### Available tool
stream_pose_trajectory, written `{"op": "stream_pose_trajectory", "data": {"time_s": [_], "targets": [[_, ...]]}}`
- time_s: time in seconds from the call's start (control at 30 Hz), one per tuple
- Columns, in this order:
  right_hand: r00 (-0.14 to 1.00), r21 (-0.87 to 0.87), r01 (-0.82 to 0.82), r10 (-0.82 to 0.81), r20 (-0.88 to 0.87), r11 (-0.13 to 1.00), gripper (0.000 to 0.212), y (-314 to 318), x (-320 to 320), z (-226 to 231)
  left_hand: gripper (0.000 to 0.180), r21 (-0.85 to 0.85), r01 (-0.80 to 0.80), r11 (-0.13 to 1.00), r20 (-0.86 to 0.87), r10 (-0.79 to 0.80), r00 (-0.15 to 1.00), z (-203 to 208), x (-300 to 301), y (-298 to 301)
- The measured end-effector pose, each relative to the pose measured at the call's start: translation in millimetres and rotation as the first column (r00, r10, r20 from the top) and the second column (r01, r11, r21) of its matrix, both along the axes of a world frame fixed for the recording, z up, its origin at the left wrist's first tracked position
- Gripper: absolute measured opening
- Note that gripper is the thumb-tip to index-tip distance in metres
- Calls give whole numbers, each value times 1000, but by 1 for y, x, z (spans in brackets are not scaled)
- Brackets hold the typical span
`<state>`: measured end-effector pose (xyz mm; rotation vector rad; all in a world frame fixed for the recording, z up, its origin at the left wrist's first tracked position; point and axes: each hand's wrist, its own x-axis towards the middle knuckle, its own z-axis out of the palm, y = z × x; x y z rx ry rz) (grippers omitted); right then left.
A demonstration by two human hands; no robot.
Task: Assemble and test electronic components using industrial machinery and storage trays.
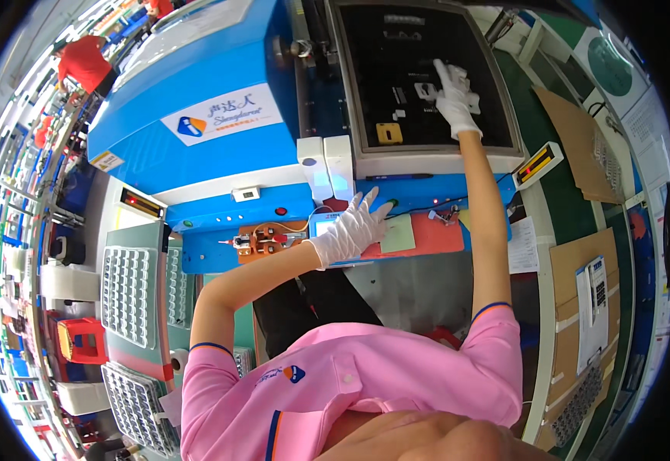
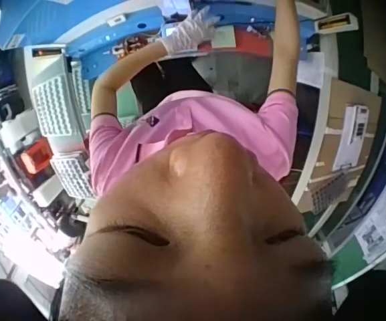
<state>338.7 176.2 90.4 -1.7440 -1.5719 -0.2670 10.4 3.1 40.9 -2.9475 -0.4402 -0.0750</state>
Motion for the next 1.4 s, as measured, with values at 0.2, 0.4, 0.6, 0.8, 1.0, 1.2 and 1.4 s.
{"op": "stream_pose_trajectory", "data": {"time_s": [0.2,0.4,0.6,0.8,1.0,1.2,1.4], "targets": [[936,587,128,98,-339,799,66,-134,-61,-10,30,-1,-115,993,-102,114,988,-6,-14,-6],[799,292,220,0,-601,931,67,-228,-46,-131,40,83,-137,987,-197,151,969,-26,-2,-10],[702,176,412,-188,-687,894,62,-217,-41,-129,40,64,-189,980,-240,199,950,-13,9,-15],[743,152,422,-245,-624,894,58,-217,-39,-132,33,109,-205,973,6,206,979,-33,-5,-18],[702,397,-231,434,-564,889,34,-240,-168,-84,19,-674,47,737,524,432,734,18,-111,-58],[621,-53,-775,745,-241,629,26,-239,-312,-80,35,-933,-37,358,355,933,60,0,-219,-97],[476,-53,-878,879,-10,475,46,-207,-365,-107,25,-969,171,176,115,942,-316,-19,-291,-122]]}}
